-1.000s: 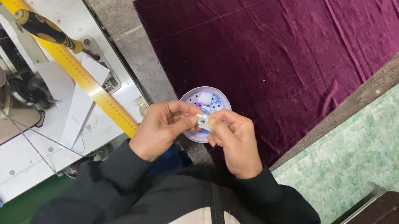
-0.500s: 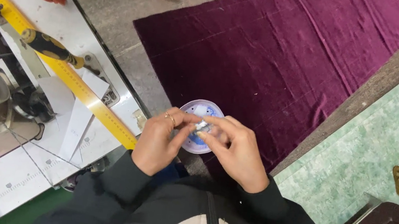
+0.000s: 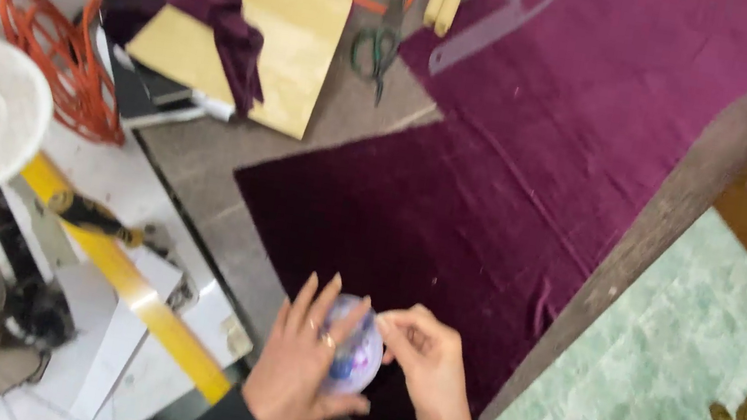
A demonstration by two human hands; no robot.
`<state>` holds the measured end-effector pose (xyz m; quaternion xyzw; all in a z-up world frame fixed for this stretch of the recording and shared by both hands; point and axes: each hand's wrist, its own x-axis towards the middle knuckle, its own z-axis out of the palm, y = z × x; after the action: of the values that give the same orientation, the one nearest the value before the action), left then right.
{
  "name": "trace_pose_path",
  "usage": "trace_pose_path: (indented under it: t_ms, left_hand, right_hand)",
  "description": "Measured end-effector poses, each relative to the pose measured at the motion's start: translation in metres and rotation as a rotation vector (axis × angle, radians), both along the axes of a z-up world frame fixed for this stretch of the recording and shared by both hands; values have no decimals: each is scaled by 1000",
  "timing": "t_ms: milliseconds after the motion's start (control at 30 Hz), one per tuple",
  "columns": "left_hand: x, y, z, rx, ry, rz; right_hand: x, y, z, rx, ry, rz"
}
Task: The person cuts a piece of dark purple fabric using large shears. They then handle a small white object, possibly chalk, and use a yellow ruler to measure and mark lines on the fabric with the white object.
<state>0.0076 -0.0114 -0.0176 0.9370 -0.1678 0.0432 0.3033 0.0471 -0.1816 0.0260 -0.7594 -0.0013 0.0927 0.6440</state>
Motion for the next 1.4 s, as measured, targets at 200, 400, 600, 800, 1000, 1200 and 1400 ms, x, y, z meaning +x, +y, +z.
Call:
trace_pose_path:
  t_ms: [200,400,600,800,1000,1200,1400]
  left_hand:
    - [7,-16,-41,384,242,-62]
    - [23,-18,-40,416,472,-72]
    - [52,27,13,124,291,100]
    - [135,117,44,204,247,490]
    - [190,180,13,322,280,758]
    - [206,201,-27,313,343,771]
    - [134,161,-33,172,-393,595]
  right_hand:
    - [6,-11,-11,64,101,-93]
    - [16,-28,-38,257,260,-203]
    - [19,-39,-50,286,259,-316]
    - [17,-43,-52,290,260,-303]
    - [19,-44,-62,280,274,-269]
    - [19,-42,-69,284,246,-278]
    - [17,-45,-84,354,151,-169]
